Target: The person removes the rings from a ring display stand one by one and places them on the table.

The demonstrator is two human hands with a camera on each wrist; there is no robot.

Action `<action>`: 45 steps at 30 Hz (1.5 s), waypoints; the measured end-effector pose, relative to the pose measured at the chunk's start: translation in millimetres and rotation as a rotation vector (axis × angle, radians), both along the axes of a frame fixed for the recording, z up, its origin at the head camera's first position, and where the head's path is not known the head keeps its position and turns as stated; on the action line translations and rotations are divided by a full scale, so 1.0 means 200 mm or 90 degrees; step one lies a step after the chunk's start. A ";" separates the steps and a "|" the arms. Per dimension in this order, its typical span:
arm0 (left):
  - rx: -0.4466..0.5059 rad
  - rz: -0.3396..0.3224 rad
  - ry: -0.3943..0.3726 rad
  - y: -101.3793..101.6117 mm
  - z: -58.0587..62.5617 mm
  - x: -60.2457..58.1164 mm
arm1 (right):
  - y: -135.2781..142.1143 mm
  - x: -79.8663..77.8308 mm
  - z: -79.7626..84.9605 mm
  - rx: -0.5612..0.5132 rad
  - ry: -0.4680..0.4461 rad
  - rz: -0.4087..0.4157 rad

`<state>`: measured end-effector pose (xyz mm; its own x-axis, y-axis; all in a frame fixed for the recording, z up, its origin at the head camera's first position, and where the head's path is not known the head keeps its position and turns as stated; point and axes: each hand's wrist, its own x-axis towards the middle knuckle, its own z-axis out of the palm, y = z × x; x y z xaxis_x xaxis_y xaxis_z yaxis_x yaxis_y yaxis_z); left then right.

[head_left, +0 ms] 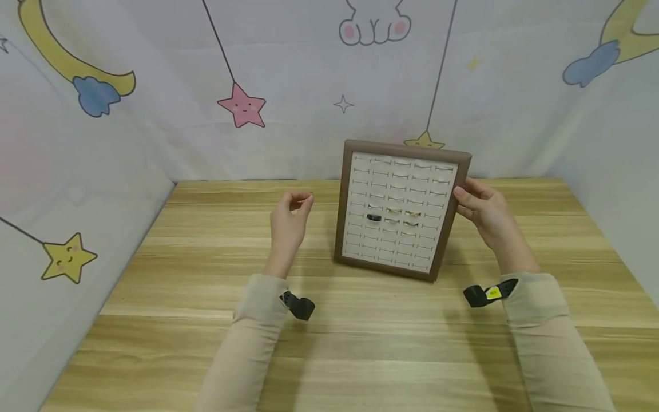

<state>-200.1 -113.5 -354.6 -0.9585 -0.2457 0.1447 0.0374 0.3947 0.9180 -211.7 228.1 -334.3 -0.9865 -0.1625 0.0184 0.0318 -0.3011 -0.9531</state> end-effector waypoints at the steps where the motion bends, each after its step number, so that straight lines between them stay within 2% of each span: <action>1: 0.000 0.007 -0.005 -0.03 -0.01 0.00 | 0.00 0.00 0.00 0.001 0.000 0.000; 14: -0.019 0.105 -0.071 -0.36 -0.18 0.01 | -0.01 0.00 0.01 -0.005 0.001 -0.005; 21: -0.072 0.143 -0.105 -0.49 -0.25 0.05 | -0.01 0.00 0.00 -0.010 0.002 0.004; 31: -0.193 0.130 -0.171 -0.61 -0.31 0.09 | 0.00 0.00 0.00 -0.011 -0.006 0.000; 45: -0.262 0.103 -0.212 -0.62 -0.32 0.09 | -0.01 0.00 0.00 -0.009 -0.004 -0.006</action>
